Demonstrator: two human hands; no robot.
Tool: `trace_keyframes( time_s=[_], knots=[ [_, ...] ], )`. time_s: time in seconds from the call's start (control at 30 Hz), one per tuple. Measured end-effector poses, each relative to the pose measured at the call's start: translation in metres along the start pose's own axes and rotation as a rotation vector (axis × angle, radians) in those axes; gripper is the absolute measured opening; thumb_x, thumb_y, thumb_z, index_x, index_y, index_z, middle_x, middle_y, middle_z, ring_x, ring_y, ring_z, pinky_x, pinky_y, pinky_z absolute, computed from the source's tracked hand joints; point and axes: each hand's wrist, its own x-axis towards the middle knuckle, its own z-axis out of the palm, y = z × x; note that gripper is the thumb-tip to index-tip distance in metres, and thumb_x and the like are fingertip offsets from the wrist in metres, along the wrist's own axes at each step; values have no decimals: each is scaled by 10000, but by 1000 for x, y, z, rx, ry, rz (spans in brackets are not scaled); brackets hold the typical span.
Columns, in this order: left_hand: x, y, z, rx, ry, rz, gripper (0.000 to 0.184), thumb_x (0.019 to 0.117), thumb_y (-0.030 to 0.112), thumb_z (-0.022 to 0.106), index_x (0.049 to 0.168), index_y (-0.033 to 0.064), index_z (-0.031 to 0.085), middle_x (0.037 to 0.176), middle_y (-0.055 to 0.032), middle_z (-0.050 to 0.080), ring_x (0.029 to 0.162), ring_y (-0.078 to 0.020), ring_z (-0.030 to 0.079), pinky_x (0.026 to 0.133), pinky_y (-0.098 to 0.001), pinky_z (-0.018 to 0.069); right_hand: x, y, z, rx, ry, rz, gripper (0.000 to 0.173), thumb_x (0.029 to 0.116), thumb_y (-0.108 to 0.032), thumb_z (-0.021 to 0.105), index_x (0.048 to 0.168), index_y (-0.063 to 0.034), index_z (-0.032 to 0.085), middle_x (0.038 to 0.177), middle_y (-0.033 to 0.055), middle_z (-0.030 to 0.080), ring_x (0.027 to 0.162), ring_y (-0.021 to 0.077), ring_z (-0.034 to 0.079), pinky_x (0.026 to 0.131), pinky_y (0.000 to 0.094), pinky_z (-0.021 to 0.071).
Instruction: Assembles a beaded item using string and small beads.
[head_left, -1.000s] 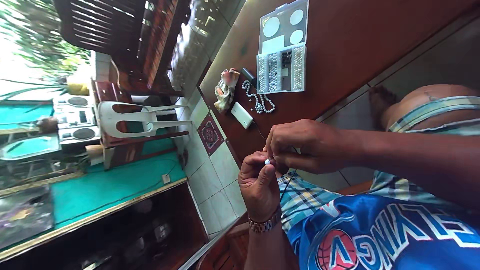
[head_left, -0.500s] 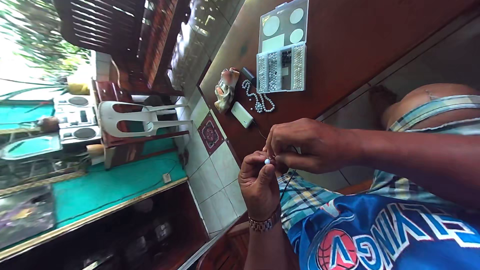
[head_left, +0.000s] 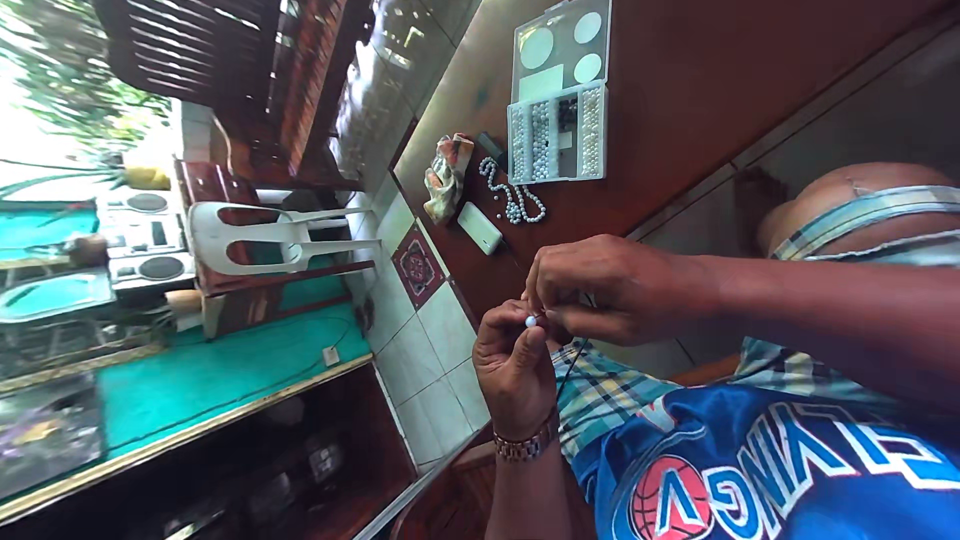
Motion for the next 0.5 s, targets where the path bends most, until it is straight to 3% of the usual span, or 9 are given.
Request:
trace_keyframes(
  time_s=[0.5],
  knots=[
    [-1,-2,-2,1,9,-2,151,895,50,765,1038,28,723,981,-105,726,897,-155,710,812,-304,601,-1,3,1,-30,-17,10,75,949,-38,631,893,-27,679,941,47,685,919,85,668,790,226,574]
  ],
)
